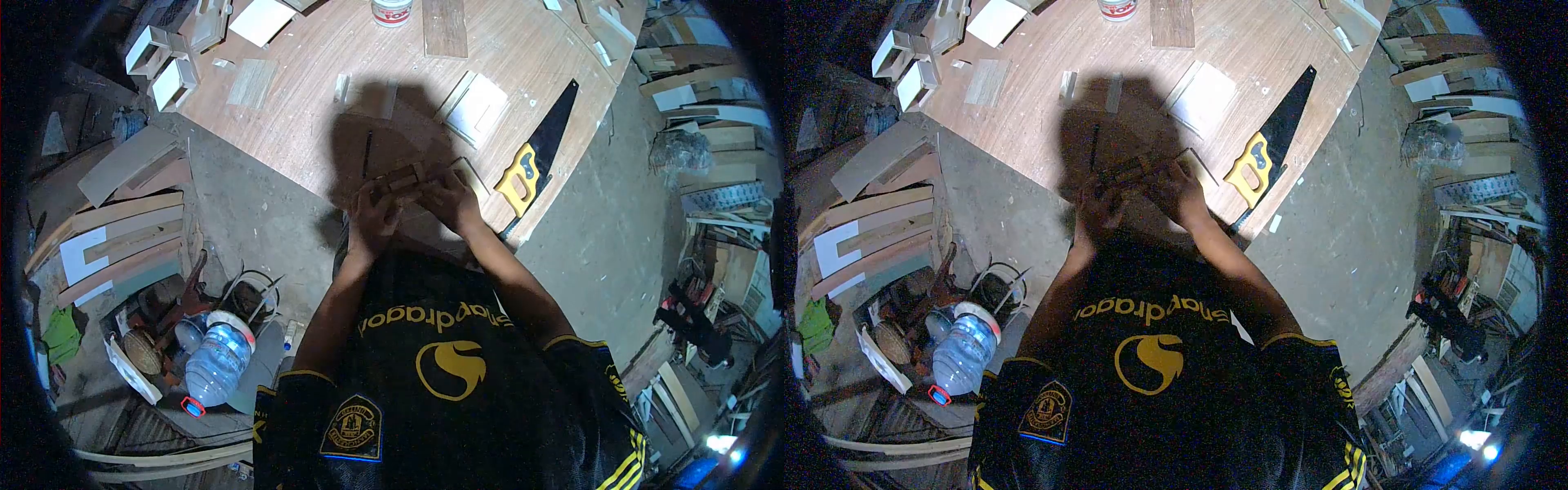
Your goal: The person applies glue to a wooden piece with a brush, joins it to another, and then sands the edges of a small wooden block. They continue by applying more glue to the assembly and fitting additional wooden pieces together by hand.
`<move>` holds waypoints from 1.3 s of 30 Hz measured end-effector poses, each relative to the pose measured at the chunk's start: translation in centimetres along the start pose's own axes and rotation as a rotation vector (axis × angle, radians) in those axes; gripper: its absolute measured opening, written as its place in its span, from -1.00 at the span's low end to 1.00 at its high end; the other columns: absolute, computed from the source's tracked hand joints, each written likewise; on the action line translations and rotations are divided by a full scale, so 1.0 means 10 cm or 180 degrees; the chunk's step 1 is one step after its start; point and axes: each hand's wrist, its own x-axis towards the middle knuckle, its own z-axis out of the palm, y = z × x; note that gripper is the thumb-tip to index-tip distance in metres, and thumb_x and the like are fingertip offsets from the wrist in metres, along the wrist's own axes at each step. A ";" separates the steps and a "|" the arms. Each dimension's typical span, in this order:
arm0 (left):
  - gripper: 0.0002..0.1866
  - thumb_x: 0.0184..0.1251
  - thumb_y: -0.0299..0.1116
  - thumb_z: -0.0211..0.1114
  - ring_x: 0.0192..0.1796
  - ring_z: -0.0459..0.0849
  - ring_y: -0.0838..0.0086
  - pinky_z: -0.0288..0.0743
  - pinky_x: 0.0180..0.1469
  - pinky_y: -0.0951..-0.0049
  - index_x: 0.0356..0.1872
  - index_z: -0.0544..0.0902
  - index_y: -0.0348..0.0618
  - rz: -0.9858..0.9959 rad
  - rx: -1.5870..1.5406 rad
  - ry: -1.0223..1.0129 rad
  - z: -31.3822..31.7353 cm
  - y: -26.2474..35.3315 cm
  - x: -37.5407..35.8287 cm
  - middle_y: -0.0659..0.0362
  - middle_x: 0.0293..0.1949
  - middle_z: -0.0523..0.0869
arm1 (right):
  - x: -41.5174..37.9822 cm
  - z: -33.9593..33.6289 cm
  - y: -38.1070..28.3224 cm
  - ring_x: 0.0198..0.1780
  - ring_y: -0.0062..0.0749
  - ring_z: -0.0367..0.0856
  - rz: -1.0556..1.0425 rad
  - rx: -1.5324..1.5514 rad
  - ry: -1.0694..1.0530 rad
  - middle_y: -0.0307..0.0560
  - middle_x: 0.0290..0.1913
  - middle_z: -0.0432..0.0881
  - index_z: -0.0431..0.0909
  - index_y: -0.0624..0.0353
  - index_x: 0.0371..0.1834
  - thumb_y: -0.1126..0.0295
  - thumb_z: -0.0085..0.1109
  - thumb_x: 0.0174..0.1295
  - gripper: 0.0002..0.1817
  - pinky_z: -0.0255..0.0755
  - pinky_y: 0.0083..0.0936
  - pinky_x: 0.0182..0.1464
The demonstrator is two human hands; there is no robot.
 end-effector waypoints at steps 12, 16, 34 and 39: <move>-0.71 0.11 -0.25 0.38 0.16 0.47 -0.07 0.40 0.16 -0.01 -0.11 0.68 0.01 -0.0019 0.0120 0.0011 0.06 0.01 0.00 -0.10 0.14 0.44 | -0.03 0.26 0.04 0.11 -0.14 0.52 0.1246 0.3826 0.0527 -0.07 0.08 0.56 0.70 -0.08 -0.23 0.18 0.36 0.10 -0.80 0.46 -0.25 0.10; -0.70 0.12 -0.25 0.36 0.16 0.48 -0.05 0.41 0.14 0.00 -0.08 0.67 0.02 -0.0011 0.0027 0.0193 0.06 0.01 0.02 -0.09 0.14 0.43 | -0.01 0.23 0.04 0.12 -0.16 0.51 0.1121 0.4082 0.0589 -0.10 0.09 0.56 0.71 -0.09 -0.20 0.17 0.36 0.09 -0.77 0.44 -0.26 0.12; -0.67 0.08 -0.34 0.34 0.11 0.51 -0.04 0.45 0.09 0.03 -0.08 0.66 -0.09 0.0092 -0.0207 0.0007 -0.01 0.03 0.07 -0.14 0.10 0.43 | -0.02 0.17 0.09 0.08 -0.05 0.48 -0.0045 -0.0127 0.0382 -0.12 0.03 0.55 0.70 -0.17 -0.16 0.17 0.36 0.09 -0.77 0.50 -0.21 0.05; -0.68 0.08 -0.36 0.33 0.03 0.57 -0.03 0.51 0.02 0.07 -0.09 0.66 -0.11 0.0214 0.0103 0.0095 -0.01 0.03 0.09 -0.14 0.07 0.46 | 0.03 0.12 0.06 0.09 -0.04 0.48 -0.0431 -0.0519 0.0383 -0.09 0.02 0.56 0.69 -0.17 -0.14 0.17 0.33 0.11 -0.76 0.45 -0.18 0.10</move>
